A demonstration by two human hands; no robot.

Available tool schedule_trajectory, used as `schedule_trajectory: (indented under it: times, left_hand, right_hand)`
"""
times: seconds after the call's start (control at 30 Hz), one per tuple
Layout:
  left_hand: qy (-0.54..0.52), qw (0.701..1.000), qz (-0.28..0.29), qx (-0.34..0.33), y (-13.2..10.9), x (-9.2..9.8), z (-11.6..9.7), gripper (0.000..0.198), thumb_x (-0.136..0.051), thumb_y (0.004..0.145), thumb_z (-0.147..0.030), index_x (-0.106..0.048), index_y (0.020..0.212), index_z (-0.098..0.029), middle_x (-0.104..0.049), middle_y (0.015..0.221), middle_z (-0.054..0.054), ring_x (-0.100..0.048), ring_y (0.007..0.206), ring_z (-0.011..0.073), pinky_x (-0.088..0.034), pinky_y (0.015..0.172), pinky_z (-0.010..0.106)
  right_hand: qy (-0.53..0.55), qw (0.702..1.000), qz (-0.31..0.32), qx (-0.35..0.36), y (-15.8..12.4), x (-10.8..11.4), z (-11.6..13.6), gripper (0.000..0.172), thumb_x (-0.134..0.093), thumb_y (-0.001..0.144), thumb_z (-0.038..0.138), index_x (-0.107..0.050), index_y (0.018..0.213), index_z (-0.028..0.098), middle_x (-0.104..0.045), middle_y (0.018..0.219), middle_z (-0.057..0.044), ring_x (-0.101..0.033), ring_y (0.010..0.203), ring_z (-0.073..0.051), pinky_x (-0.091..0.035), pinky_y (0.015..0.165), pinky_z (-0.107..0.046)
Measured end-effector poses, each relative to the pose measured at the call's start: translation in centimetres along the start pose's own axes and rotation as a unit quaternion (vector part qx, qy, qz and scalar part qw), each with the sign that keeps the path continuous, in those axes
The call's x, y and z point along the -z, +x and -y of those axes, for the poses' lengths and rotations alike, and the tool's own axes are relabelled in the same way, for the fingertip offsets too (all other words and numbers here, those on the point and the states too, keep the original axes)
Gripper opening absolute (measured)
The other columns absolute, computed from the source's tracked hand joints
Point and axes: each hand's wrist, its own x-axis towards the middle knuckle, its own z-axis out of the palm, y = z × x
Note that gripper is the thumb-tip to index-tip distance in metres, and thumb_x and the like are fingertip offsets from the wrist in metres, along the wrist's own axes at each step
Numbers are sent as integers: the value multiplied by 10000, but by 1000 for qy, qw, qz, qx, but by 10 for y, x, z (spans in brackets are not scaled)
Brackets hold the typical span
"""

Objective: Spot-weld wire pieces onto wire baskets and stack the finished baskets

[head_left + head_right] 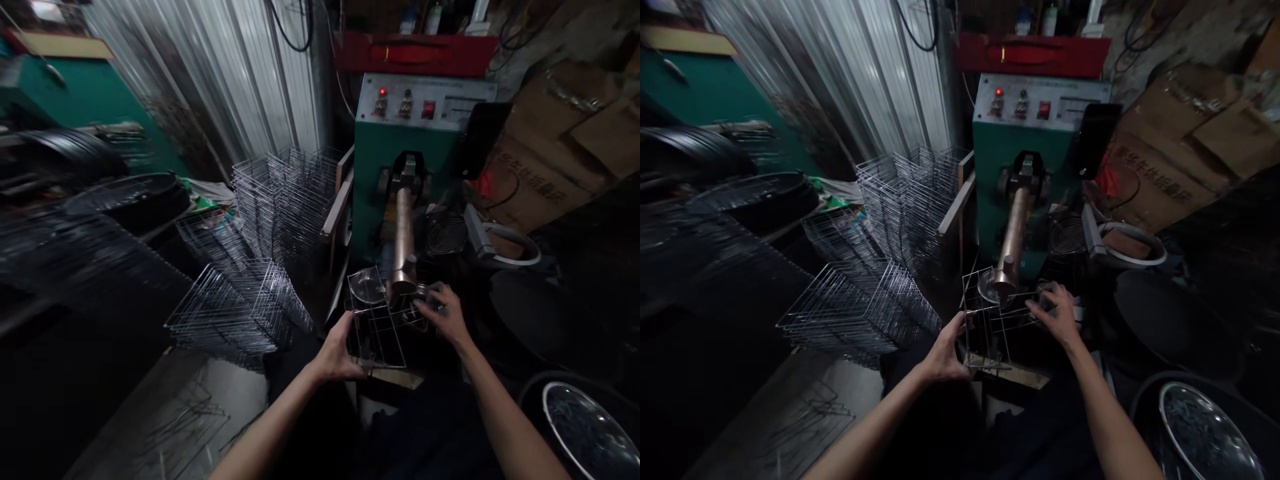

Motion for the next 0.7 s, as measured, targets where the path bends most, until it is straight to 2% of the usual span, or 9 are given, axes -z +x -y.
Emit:
schedule_trajectory:
  times: [0.3,0.57,0.7]
  left_hand:
    - [-1,1000,-3,6,8,2,3,1091,-904,489,-258,-404,1457,-209,-557,1404,136,-578,1311,385,-524,1121,546]
    - [-5,1000,4,11,21,5,-5,1023,-885,500,-232,-440,1422,-211,-585,1348,116,-609,1250,358,-556,1078,500]
    - [-14,1000,12,24,22,5,-5,974,-878,535,-243,-452,1411,-214,-597,1340,115,-613,1252,352,-525,1115,513]
  right_hand:
    - [3,1000,10,-14,10,-4,-6,518,-720,848,679,-614,618,228,-600,828,-55,-546,812,-243,-426,747,-375]
    - [13,1000,5,-23,15,-5,-11,530,-718,843,697,-607,618,230,-608,843,-61,-549,823,-252,-425,755,-383]
    - [18,1000,6,-23,15,-3,-11,536,-731,838,683,-586,602,224,-610,832,-59,-559,825,-246,-423,750,-371]
